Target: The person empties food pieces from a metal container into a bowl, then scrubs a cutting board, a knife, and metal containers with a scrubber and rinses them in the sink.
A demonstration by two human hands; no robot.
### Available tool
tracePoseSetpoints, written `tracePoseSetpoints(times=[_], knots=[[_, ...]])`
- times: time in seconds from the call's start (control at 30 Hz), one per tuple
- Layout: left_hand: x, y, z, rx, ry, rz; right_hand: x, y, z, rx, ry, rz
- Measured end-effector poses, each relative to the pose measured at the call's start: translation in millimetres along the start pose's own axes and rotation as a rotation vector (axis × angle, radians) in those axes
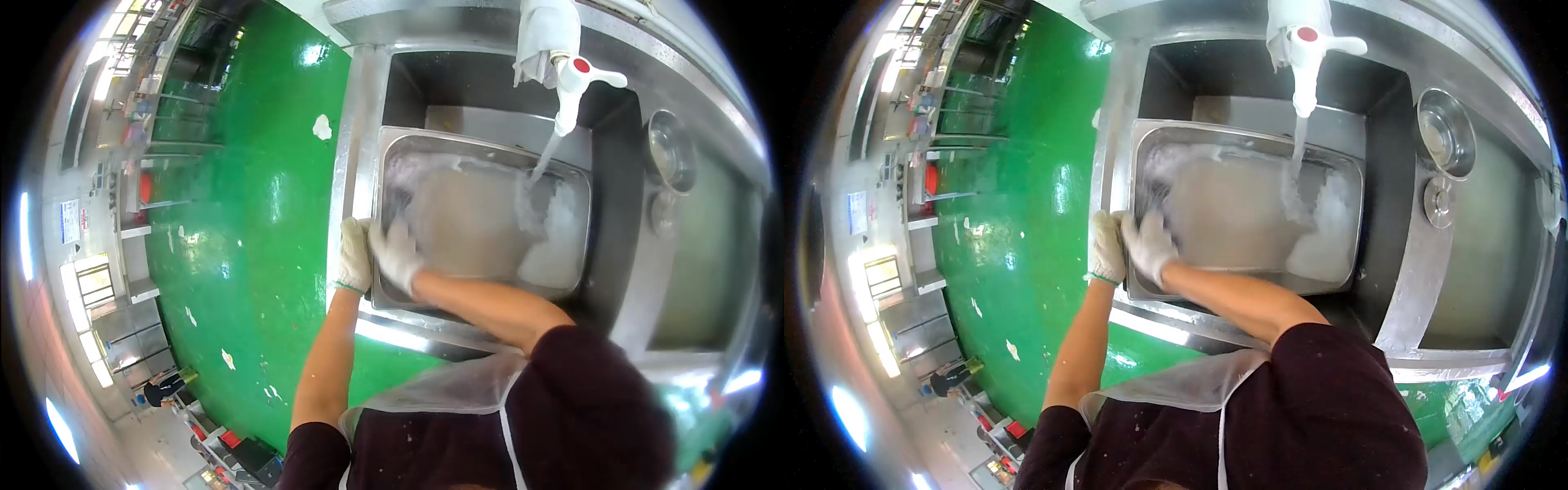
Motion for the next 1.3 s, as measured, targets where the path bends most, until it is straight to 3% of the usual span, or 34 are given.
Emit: tracePoseSetpoints(times=[0.03,0.07,0.17,0.23,0.3,0.33,0.43,0.5,0.6,0.7,0.73,0.77,0.83,0.87,0.93,1.03,1.1,1.13,1.17,1.27,1.3], knots=[[1.1,1.5,0.4,0.084,0.022,0.031,27.0,-13.3,36.6,-0.177,-0.121,-0.039],[5.4,-6.8,19.4,-0.039,-0.022,-0.030,23.6,-33.3,41.3,-0.336,-0.486,-0.259],[9.0,-7.3,17.9,-0.179,-0.016,-0.141,-26.8,-39.8,41.0,-0.544,-0.754,-0.624],[9.0,-1.6,10.8,-0.092,0.002,-0.105,-56.2,-19.3,98.2,-0.690,-0.912,-0.702],[6.0,-0.7,7.7,-0.023,0.048,-0.112,-119.6,-6.4,153.2,-0.377,-1.077,-0.612],[12.0,-16.3,46.2,-0.040,0.052,-0.054,-148.5,-0.9,185.2,-0.311,-1.110,-0.564],[7.3,-10.2,31.3,-0.094,0.034,-0.120,-224.7,4.6,240.0,-0.287,-1.155,-0.204],[6.4,-6.4,31.4,-0.112,0.075,-0.174,-224.4,25.0,262.1,-0.202,-1.388,-0.052],[15.8,-13.5,36.4,-0.221,0.004,-0.150,-206.9,47.8,251.5,0.468,-0.821,0.560],[13.0,-9.3,27.7,-0.202,0.044,-0.159,-170.2,78.5,211.4,0.008,-0.354,0.451],[15.7,-8.4,31.5,-0.180,0.069,-0.156,-154.4,77.4,176.4,-0.165,-0.190,0.407],[17.3,-9.3,35.2,-0.162,0.096,-0.150,-149.5,58.8,121.3,-0.192,-0.028,0.407],[15.6,-10.1,31.6,-0.134,0.138,-0.144,-128.9,51.4,51.6,-0.450,-0.004,0.541],[15.4,-5.4,17.7,-0.118,0.154,-0.148,-120.3,45.4,10.1,-0.527,0.087,0.465],[14.4,-3.1,23.6,-0.015,0.308,-0.132,-91.9,56.1,-42.6,-0.999,0.131,0.449],[17.4,-9.1,52.9,0.103,0.633,-0.152,-77.0,85.2,-66.1,-1.119,0.051,0.500],[18.9,-9.3,50.2,0.080,0.646,-0.151,-109.0,102.7,-31.2,-0.907,-0.041,0.639],[19.3,-9.6,53.5,0.069,0.638,-0.157,-129.9,112.3,-0.6,-0.692,-0.025,0.633],[19.1,-10.7,52.9,0.052,0.628,-0.161,-157.5,117.2,31.5,-0.839,0.089,0.785],[19.4,-8.8,49.2,0.060,0.575,-0.175,-243.0,144.8,150.1,-0.206,-0.398,1.105],[19.5,-9.1,51.5,0.066,0.565,-0.182,-271.4,148.7,176.0,-0.275,-0.525,0.993]])
Point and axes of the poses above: each hand's wrist, its own y-axis towards the middle knuckle, its own x-axis out of the palm, z = x × y, the point moved 7 cm from there along y, towards the middle knuckle, and after that the axes turned 11 degrees about z, right-handed, at the moved point
